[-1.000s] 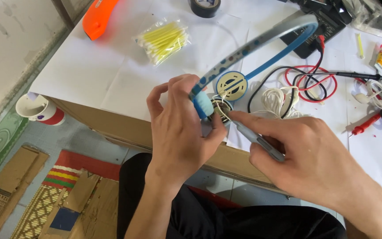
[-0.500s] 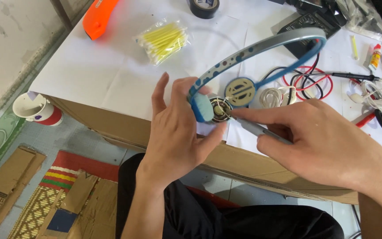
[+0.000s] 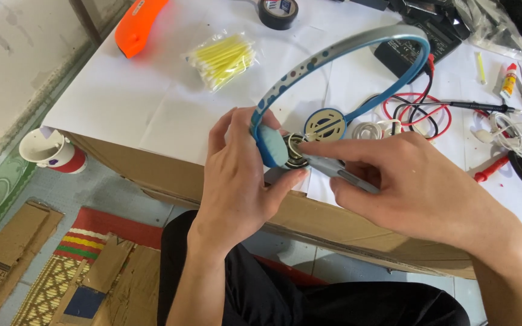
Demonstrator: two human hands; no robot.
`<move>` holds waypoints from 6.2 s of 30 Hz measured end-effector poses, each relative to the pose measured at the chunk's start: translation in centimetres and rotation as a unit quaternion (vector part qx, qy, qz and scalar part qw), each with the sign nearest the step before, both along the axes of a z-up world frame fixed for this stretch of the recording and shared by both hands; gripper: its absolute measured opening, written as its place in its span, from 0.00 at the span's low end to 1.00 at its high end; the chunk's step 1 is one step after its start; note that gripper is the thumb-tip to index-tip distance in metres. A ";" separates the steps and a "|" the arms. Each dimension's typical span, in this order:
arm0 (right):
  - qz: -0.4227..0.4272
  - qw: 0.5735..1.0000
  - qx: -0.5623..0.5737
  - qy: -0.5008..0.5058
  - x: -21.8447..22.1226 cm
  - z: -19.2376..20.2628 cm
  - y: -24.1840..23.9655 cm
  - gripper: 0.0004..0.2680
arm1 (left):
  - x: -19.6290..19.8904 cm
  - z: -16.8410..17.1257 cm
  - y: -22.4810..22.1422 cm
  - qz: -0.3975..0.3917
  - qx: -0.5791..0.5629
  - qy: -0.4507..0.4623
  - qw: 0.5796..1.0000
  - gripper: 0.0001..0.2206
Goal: Cleaning and inspecting the speaker components of a headset using a cotton swab and a small tool.
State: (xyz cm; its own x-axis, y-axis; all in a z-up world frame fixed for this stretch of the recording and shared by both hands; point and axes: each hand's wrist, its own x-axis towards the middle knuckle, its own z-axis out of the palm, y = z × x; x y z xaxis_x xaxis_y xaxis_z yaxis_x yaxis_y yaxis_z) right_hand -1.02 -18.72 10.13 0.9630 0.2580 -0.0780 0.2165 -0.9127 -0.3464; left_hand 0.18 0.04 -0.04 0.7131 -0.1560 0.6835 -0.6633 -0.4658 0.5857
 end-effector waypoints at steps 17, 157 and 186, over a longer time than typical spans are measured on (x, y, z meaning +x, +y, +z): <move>-0.043 0.966 -0.237 0.097 0.8 3.1 -1.0 0.19 | 0.1 0.0 0.1 0.003 -0.012 0.014 1.000 0.30; 0.002 0.892 0.434 -0.124 10.4 -2.7 -11.2 0.10 | 16.0 1.8 -2.7 -0.341 -0.020 0.171 0.924 0.28; 0.023 0.918 0.325 -0.227 8.9 -2.8 -9.4 0.08 | 16.1 1.5 -2.9 -0.283 0.081 0.114 0.949 0.22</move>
